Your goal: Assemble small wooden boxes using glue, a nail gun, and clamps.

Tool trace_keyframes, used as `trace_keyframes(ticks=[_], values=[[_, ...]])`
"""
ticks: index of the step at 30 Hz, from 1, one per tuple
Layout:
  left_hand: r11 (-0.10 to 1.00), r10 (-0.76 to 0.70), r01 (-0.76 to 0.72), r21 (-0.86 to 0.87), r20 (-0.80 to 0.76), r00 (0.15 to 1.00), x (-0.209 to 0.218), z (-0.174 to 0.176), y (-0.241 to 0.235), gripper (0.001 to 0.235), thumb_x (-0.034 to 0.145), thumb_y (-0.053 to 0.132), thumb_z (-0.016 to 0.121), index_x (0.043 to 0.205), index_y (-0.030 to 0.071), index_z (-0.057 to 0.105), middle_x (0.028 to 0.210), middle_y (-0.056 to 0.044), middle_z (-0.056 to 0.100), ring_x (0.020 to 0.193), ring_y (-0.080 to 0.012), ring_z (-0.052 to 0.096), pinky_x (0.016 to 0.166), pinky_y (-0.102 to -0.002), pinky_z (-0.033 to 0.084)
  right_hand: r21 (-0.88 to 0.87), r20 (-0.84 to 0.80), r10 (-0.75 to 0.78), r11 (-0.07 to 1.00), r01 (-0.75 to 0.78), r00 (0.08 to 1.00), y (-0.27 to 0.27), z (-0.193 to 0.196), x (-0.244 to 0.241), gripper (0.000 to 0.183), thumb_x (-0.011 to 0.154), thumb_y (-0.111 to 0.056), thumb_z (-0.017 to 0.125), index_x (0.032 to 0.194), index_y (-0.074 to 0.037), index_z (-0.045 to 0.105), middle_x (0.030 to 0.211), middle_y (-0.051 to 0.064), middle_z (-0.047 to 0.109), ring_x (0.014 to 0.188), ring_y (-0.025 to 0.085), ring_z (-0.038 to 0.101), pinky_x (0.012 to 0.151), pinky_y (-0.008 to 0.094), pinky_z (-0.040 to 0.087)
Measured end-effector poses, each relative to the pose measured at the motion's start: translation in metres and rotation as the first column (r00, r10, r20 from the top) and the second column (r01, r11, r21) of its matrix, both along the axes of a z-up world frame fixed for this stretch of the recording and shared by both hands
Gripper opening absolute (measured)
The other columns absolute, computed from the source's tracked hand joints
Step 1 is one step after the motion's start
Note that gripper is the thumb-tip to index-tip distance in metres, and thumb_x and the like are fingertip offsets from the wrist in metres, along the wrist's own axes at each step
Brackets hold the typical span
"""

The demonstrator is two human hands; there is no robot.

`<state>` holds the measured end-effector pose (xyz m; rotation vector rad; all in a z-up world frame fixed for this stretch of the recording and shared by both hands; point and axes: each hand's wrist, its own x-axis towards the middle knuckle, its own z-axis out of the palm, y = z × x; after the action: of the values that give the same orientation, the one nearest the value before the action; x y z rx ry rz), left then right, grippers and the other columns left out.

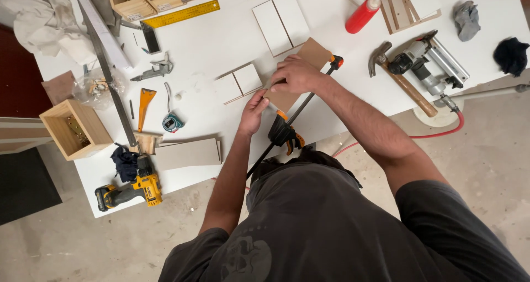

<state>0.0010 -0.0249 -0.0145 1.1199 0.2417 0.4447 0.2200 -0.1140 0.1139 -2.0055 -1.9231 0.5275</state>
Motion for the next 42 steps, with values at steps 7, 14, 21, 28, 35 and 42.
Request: trace_keyframes(ticks=[7,14,21,28,35,42], values=[[1.0,0.005,-0.006,-0.005,-0.031,1.0,-0.002,0.004,0.001,0.038,0.105,0.016,0.064,0.141,0.006,0.059,0.135,-0.008,0.064,0.127,-0.0138,0.054,0.114,-0.038,0.04,-0.087,-0.014,-0.029,0.996,0.028,0.999,0.005,-0.004,0.001,0.031,0.094,-0.063,0.067,0.106,-0.035,0.075,0.089,0.0,0.062,0.095,0.023,0.063,0.118,0.047,0.031],[1.0,-0.001,0.001,-0.008,-0.055,0.998,-0.001,-0.006,0.002,0.039,0.104,0.018,0.065,0.141,0.007,0.059,0.133,-0.006,0.064,0.124,-0.0132,0.054,0.113,-0.038,0.041,-0.01,-0.034,0.022,1.0,-0.022,0.999,0.002,0.003,0.001,0.026,0.092,-0.058,0.07,0.107,-0.038,0.076,0.089,0.003,0.062,0.092,0.026,0.063,0.116,0.05,0.033],[0.997,-0.067,0.073,0.035,-0.139,0.988,-0.008,0.027,0.012,0.042,0.104,0.022,0.067,0.143,0.008,0.058,0.139,-0.006,0.06,0.131,-0.0158,0.052,0.119,-0.041,0.037,0.336,0.013,-0.056,0.941,0.049,0.998,-0.018,-0.011,-0.011,0.039,0.088,-0.052,0.08,0.115,-0.023,0.076,0.117,0.01,0.066,0.112,0.036,0.064,0.115,0.059,0.035],[0.878,0.146,-0.039,0.478,-0.188,0.971,-0.025,0.082,-0.02,0.091,0.084,0.022,0.09,0.156,0.005,0.037,0.154,-0.023,0.04,0.143,-0.0446,0.041,0.122,-0.054,0.033,0.535,-0.033,-0.325,0.793,0.291,0.945,-0.086,0.016,-0.022,0.032,0.094,-0.033,0.08,0.122,-0.02,0.074,0.13,0.006,0.064,0.117,0.029,0.064,0.103,0.045,0.05],[0.646,0.461,-0.076,0.759,-0.309,0.832,-0.014,0.107,-0.069,0.106,0.08,0.024,0.092,0.16,0.002,0.026,0.151,-0.022,0.04,0.136,-0.0368,0.051,0.117,-0.045,0.045,0.369,-0.071,-0.544,0.764,0.529,0.836,-0.1,0.023,0.031,0.053,0.097,-0.03,0.079,0.141,-0.007,0.06,0.142,0.022,0.054,0.13,0.041,0.055,0.109,0.051,0.047],[0.686,0.399,-0.031,0.727,-0.34,0.852,-0.007,0.121,-0.049,0.102,0.075,0.016,0.09,0.156,-0.002,0.03,0.148,-0.024,0.042,0.138,-0.0387,0.049,0.12,-0.044,0.043,0.045,-0.007,-0.55,0.834,0.55,0.835,-0.101,0.027,0.044,0.071,0.094,-0.041,0.077,0.15,-0.009,0.05,0.13,0.017,0.061,0.128,0.034,0.056,0.106,0.045,0.048]])
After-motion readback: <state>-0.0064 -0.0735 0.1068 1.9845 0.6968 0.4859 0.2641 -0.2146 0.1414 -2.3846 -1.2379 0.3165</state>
